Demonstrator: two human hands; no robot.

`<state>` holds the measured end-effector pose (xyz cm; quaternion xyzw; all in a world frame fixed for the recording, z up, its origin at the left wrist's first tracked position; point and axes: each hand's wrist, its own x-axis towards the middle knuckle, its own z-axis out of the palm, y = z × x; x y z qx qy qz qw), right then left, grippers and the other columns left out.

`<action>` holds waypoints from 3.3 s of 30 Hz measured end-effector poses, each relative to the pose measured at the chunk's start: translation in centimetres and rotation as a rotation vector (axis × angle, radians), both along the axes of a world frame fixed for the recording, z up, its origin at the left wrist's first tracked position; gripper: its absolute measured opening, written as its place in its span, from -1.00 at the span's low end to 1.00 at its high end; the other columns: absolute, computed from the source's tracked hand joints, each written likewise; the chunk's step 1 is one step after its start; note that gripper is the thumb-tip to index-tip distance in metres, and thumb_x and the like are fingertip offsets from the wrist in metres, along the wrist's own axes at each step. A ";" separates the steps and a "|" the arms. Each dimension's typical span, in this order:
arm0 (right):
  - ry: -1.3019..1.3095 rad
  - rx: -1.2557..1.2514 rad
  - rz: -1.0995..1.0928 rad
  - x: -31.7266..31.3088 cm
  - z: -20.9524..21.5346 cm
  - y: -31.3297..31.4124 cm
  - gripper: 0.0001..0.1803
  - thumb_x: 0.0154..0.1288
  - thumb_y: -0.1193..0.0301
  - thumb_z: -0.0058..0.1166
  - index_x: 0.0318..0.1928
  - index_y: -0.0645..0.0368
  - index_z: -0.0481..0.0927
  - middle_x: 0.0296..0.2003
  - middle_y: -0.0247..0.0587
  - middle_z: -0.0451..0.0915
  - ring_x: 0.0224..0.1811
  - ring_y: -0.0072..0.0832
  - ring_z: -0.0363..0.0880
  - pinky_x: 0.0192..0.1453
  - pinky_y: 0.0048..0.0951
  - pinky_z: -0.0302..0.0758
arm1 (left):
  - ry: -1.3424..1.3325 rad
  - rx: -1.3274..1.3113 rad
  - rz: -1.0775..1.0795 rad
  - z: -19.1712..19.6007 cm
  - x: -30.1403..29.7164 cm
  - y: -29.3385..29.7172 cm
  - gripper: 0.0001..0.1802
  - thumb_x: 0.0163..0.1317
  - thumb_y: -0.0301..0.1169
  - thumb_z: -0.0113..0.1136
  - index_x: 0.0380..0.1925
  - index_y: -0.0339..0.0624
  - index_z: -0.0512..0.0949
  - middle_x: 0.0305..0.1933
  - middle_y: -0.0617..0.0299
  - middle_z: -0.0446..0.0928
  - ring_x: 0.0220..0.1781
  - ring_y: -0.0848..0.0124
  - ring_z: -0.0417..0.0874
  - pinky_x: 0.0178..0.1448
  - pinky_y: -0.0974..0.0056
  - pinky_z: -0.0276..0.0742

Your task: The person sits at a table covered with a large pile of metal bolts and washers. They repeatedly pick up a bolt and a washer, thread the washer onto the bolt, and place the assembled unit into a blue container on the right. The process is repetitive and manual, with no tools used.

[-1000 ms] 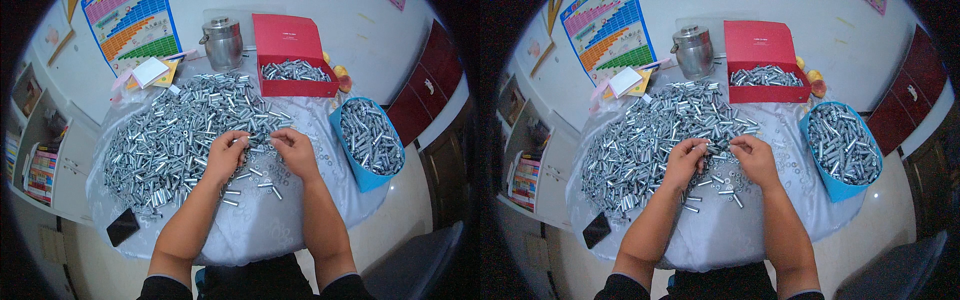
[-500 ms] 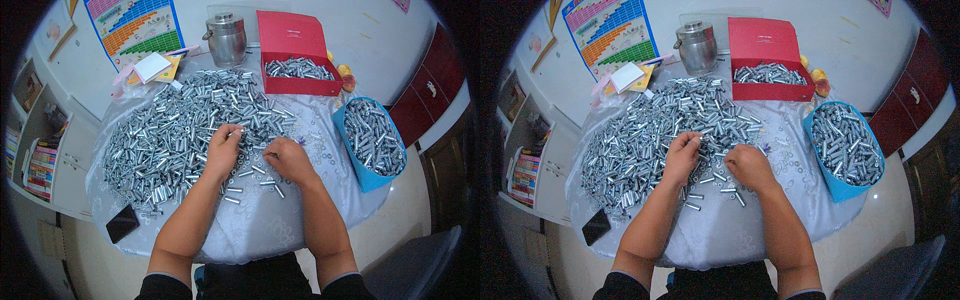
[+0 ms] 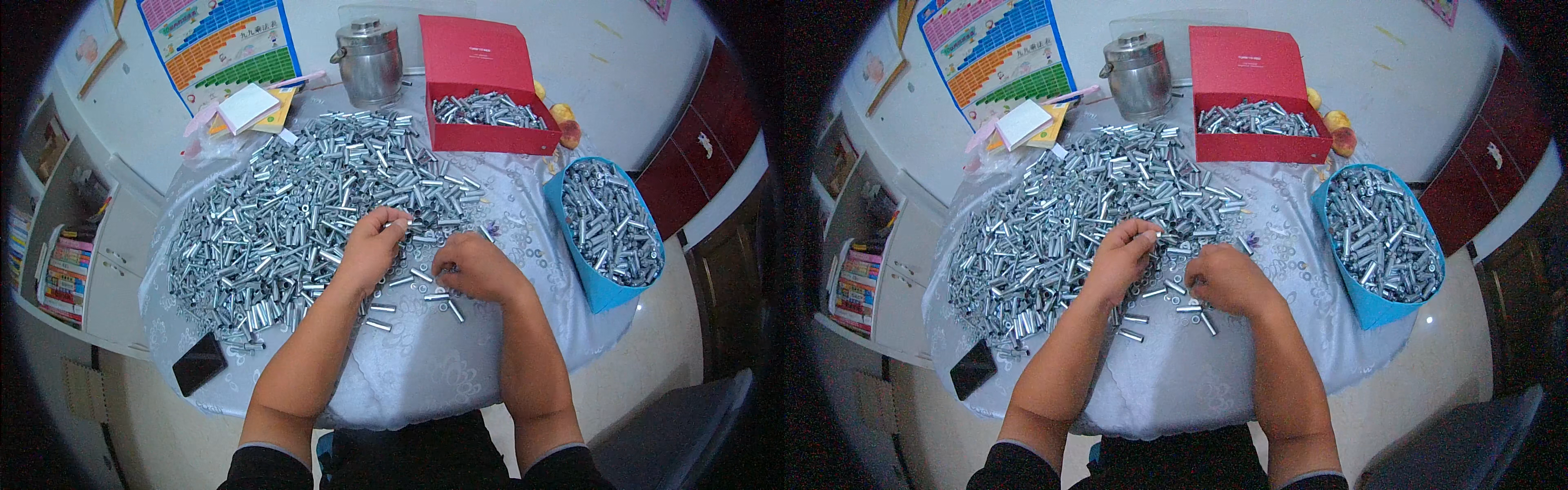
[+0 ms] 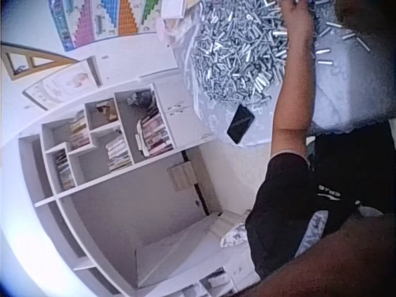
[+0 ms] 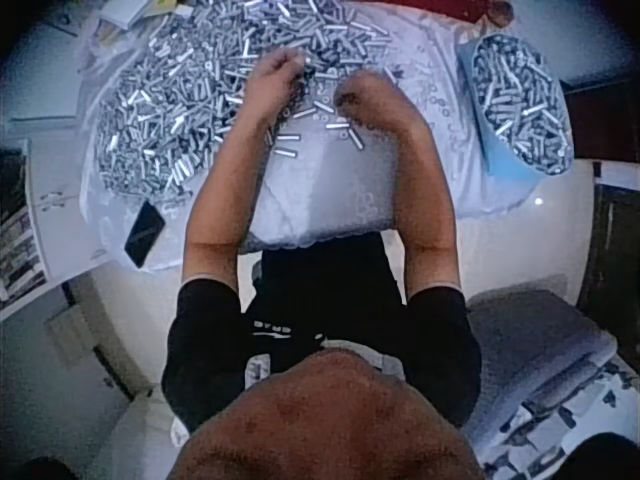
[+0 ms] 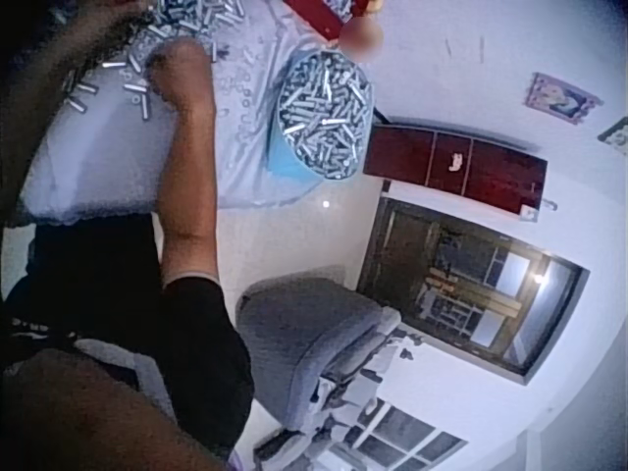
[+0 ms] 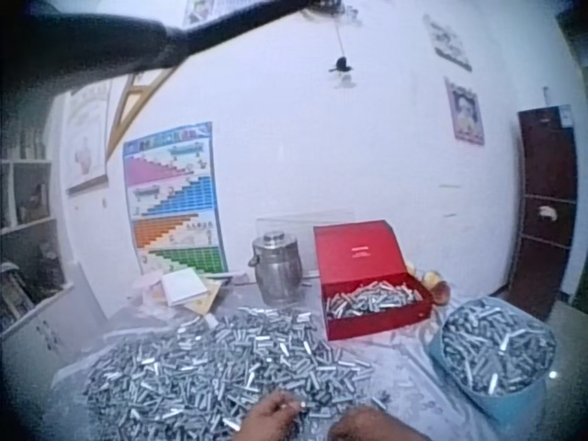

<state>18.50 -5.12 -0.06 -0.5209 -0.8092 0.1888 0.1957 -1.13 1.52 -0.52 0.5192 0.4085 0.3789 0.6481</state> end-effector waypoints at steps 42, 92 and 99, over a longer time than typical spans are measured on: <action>0.871 -0.033 -0.345 -2.7 -0.3 0.8 -0.84 0.19 0.54 0.24 -0.20 0.28 0.63 -0.39 -0.39 0.59 -0.36 -0.69 0.52 -0.27 -0.63 0.47 | -0.459 -0.385 -0.212 -0.1 -0.3 -0.5 -0.85 0.37 -0.39 0.01 -0.17 -0.21 0.46 -0.45 0.33 0.39 -0.67 0.63 0.19 -0.70 0.52 0.06; 0.884 0.020 -0.449 -3.4 -0.3 0.9 -0.85 0.19 0.52 0.22 -0.21 0.27 0.65 -0.40 -0.24 0.63 -0.42 -0.55 0.56 -0.30 -0.51 0.51 | -0.679 -0.459 -0.186 -0.3 -1.3 0.9 -0.84 0.36 -0.35 0.05 -0.20 -0.20 0.50 -0.48 0.33 0.44 -0.69 0.61 0.27 -0.71 0.49 0.12; 0.179 0.286 -0.212 -1.9 -1.7 1.2 -0.88 0.07 0.44 0.25 -0.33 0.14 0.68 -0.35 -0.14 0.62 -0.26 -0.19 0.60 -0.16 -0.24 0.54 | -0.703 -0.427 -0.101 0.2 -2.2 1.6 -0.86 0.36 -0.37 0.04 -0.20 -0.18 0.49 -0.46 0.28 0.45 -0.69 0.58 0.27 -0.71 0.47 0.13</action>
